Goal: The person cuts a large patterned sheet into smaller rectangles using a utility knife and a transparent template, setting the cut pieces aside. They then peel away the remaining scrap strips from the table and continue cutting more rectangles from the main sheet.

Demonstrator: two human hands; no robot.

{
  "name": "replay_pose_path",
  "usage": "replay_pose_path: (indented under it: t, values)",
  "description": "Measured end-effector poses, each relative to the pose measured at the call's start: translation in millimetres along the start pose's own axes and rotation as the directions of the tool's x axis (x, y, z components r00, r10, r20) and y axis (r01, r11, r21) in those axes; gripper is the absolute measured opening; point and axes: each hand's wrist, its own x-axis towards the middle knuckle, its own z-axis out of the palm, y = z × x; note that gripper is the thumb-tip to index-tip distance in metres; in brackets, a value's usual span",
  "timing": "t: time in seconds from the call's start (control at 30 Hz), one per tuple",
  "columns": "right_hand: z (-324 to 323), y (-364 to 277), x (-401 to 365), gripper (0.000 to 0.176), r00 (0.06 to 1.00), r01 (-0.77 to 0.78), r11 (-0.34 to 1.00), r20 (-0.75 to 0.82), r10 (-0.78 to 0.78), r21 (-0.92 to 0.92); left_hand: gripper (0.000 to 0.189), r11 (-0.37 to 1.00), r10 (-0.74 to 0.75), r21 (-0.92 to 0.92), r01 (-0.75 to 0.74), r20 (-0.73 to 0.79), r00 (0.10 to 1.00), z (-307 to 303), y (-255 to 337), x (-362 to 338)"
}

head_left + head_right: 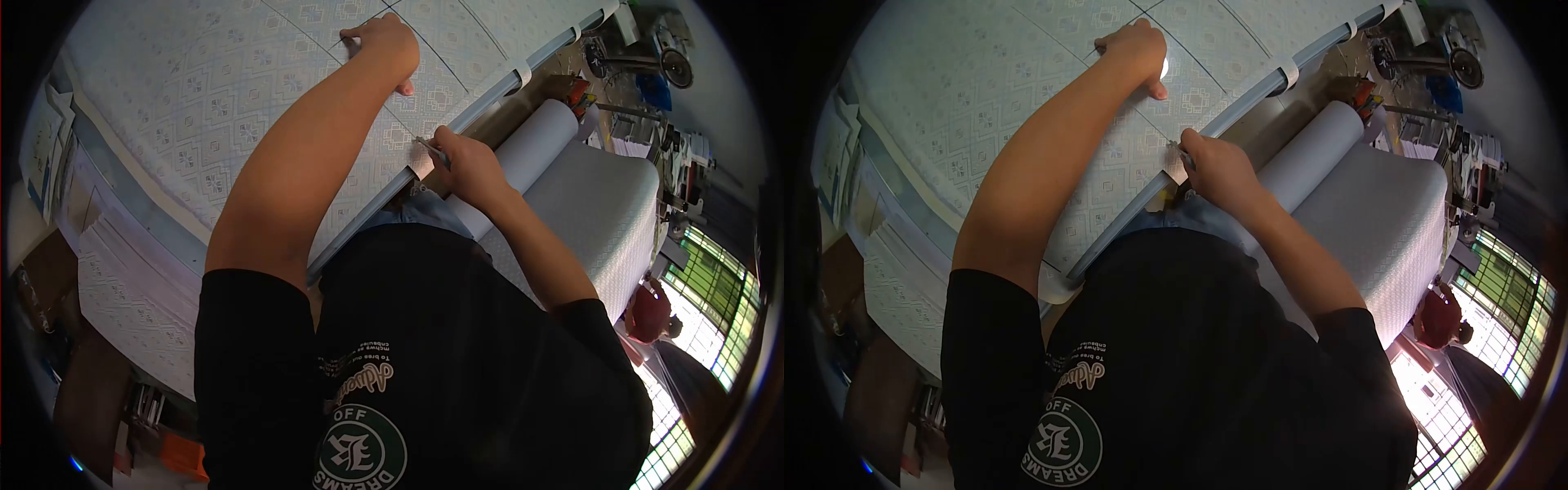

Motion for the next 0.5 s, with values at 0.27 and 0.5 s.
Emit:
replay_pose_path:
  t: [0.27,0.5]
  values:
    - [30,15,5,0.018,0.98,0.074,0.986,-0.192,-0.044,0.152,0.096,0.999,0.015,0.035,-0.016,0.032,0.999,0,0,3]
    - [37,-24,84,0.016,0.951,0.142,0.981,-0.294,-0.099,0.13,0.064,0.982,0.186,0.028,-0.185,-0.034,0.982,-3,-27,18]
